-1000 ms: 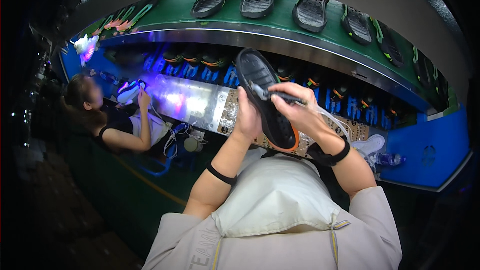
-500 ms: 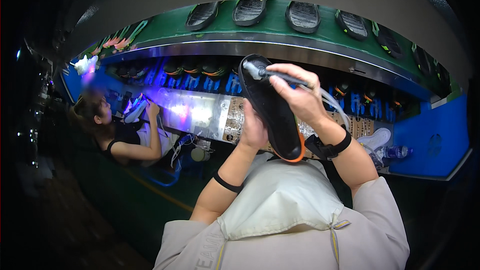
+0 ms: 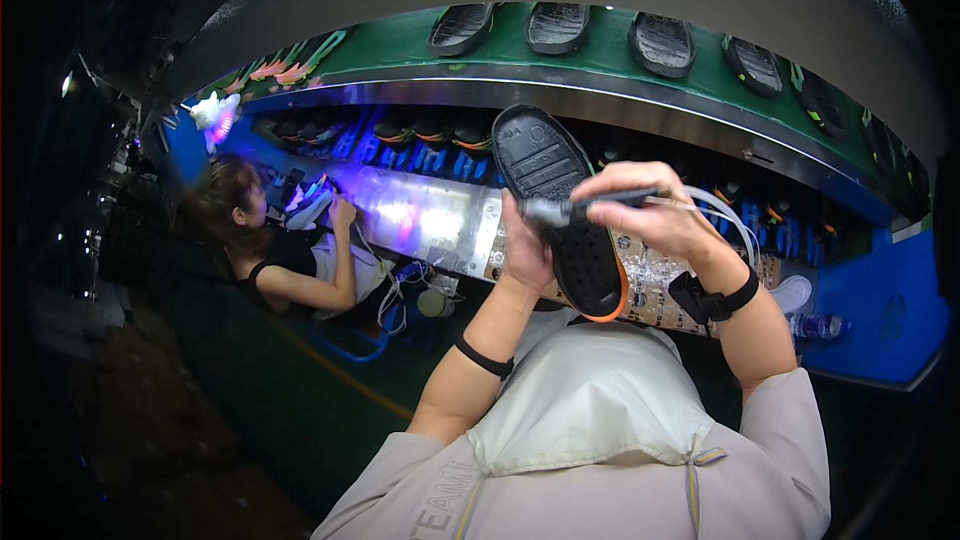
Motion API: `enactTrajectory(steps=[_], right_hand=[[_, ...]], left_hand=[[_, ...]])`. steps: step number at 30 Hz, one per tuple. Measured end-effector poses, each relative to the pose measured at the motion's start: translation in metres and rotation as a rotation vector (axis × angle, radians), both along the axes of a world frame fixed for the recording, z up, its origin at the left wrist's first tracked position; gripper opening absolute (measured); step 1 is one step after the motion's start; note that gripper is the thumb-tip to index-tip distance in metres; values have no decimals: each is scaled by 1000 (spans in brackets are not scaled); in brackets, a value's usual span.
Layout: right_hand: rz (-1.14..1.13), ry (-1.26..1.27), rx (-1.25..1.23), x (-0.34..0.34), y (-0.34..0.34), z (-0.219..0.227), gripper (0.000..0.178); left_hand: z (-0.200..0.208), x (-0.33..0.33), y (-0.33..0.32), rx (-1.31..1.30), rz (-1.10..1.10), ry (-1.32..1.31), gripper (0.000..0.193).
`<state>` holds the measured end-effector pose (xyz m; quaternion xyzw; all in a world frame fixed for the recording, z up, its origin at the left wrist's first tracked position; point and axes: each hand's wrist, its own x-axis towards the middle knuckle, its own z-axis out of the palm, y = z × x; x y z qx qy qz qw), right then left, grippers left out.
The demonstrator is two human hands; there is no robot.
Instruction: Applying adhesive to the bottom of shoe soles using a brush.
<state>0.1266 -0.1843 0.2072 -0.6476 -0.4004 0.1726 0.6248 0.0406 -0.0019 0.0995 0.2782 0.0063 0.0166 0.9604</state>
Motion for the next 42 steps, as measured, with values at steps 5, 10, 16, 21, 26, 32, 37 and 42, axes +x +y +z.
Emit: enactTrajectory(steps=[5, 10, 16, 21, 26, 32, 37, 42], right_hand=[[31, -519, -124, -12, 6, 3, 23], [-258, -332, -22, -31, 14, 0, 25], [216, -431, -1, -42, 11, 14, 26], [46, -435, -42, -37, 8, 15, 26], [191, -193, 32, -29, 1, 26, 28], [409, -515, -7, -19, -4, 36, 37], [26, -653, -148, -16, 5, 31, 32], [308, -376, -147, -5, -4, 41, 34]], left_hand=[[28, 12, 2, 33, 214, 99, 91], [44, 22, 21, -134, 83, -155, 103], [51, 22, 44, -126, 104, -175, 107], [67, 31, 54, -115, 126, -266, 96], [79, 39, 68, -87, 31, -402, 93], [94, 53, 74, -42, -78, -396, 112], [106, 68, 72, 120, -169, -344, 116], [108, 86, 67, 462, -139, -241, 103]])
